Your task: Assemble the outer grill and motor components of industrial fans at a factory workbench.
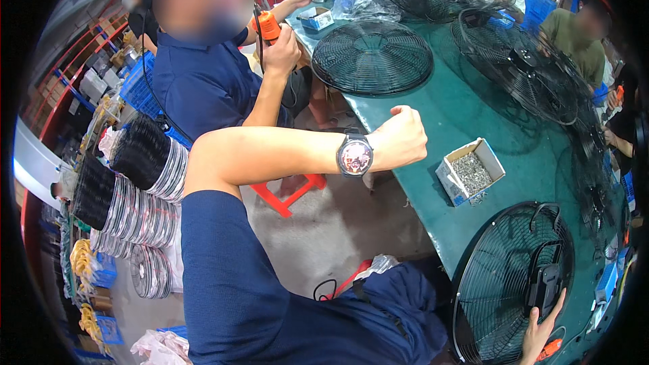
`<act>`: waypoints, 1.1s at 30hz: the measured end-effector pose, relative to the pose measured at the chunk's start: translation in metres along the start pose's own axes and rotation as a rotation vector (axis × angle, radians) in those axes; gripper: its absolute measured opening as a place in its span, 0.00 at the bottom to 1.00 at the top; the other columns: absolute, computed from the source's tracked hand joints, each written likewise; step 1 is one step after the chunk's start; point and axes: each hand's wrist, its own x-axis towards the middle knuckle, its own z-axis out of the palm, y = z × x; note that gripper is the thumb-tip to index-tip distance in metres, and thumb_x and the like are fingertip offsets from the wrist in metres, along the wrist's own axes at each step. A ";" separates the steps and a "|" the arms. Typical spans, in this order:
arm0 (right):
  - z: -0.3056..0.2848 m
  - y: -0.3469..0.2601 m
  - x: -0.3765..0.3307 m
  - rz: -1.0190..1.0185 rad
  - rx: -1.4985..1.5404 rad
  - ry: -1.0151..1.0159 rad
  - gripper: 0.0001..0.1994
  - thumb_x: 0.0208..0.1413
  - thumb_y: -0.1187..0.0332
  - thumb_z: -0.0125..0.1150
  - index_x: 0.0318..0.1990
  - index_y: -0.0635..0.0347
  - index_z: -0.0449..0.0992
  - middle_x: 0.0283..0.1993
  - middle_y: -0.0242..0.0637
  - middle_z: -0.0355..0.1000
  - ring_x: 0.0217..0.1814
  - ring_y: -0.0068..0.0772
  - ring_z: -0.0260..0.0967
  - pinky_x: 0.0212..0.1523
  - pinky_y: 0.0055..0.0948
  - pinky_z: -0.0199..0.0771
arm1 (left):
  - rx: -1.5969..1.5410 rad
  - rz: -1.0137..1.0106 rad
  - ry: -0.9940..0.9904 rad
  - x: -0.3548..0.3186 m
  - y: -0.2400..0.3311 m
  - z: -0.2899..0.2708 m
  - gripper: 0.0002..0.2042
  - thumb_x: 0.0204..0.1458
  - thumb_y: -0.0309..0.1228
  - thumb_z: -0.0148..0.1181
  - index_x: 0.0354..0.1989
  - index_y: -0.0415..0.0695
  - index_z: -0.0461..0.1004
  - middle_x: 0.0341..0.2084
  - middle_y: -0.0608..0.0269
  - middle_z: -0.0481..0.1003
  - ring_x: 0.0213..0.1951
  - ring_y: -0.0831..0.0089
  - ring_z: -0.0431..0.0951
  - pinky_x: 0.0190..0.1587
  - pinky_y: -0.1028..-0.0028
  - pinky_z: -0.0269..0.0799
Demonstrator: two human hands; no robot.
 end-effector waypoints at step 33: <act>0.011 -0.043 0.002 0.084 0.122 0.066 0.44 0.42 0.65 0.72 0.65 0.64 0.53 0.65 0.58 0.53 0.67 0.53 0.51 0.67 0.43 0.48 | -0.922 -0.642 -0.131 -0.078 -0.010 0.176 0.13 0.53 0.35 0.52 0.42 0.39 0.74 0.29 0.45 0.76 0.35 0.47 0.77 0.38 0.54 0.72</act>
